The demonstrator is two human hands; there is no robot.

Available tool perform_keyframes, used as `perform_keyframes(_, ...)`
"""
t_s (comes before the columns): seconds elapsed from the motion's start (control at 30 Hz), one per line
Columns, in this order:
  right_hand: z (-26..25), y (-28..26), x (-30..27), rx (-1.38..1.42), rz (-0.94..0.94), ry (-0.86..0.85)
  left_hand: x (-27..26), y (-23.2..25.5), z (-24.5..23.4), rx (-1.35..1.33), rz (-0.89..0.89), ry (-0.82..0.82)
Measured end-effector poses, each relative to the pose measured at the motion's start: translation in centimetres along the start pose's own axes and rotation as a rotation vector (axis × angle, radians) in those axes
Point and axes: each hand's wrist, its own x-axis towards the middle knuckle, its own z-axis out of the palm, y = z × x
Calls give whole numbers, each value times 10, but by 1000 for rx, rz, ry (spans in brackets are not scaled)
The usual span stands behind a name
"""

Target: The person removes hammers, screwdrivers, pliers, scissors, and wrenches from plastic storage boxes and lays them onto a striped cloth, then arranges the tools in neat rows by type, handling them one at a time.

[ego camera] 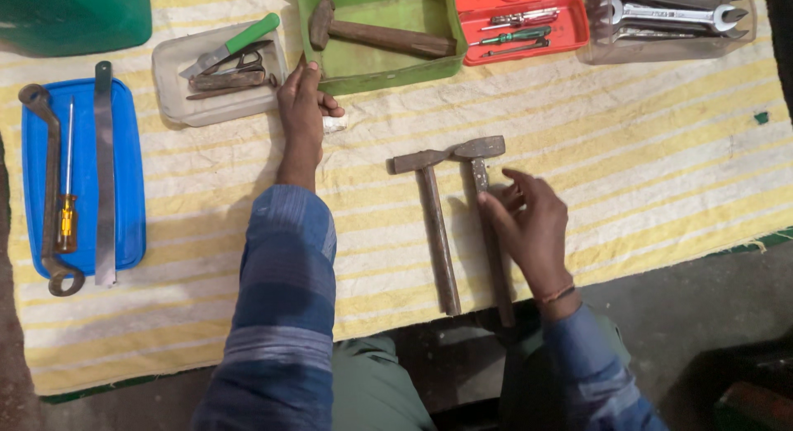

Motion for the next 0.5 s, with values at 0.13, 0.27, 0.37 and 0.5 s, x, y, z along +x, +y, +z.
perform_keyframes(0.13, 4, -21, 64, 70, -323, 120, 5, -7, -2, 18, -9, -13)
perform_keyframes(0.27, 33, -61, 163, 23, -523, -12, 10, -17, -1, -39, 29, -23)
perform_keyframes(0.37, 64, -90, 226, -131, -693, -108, 12, -17, 3, -78, 0, -3)
perform_keyframes(0.5, 102, -103, 268, -566, -601, -355, 1, -7, 3, -48, 65, -32)
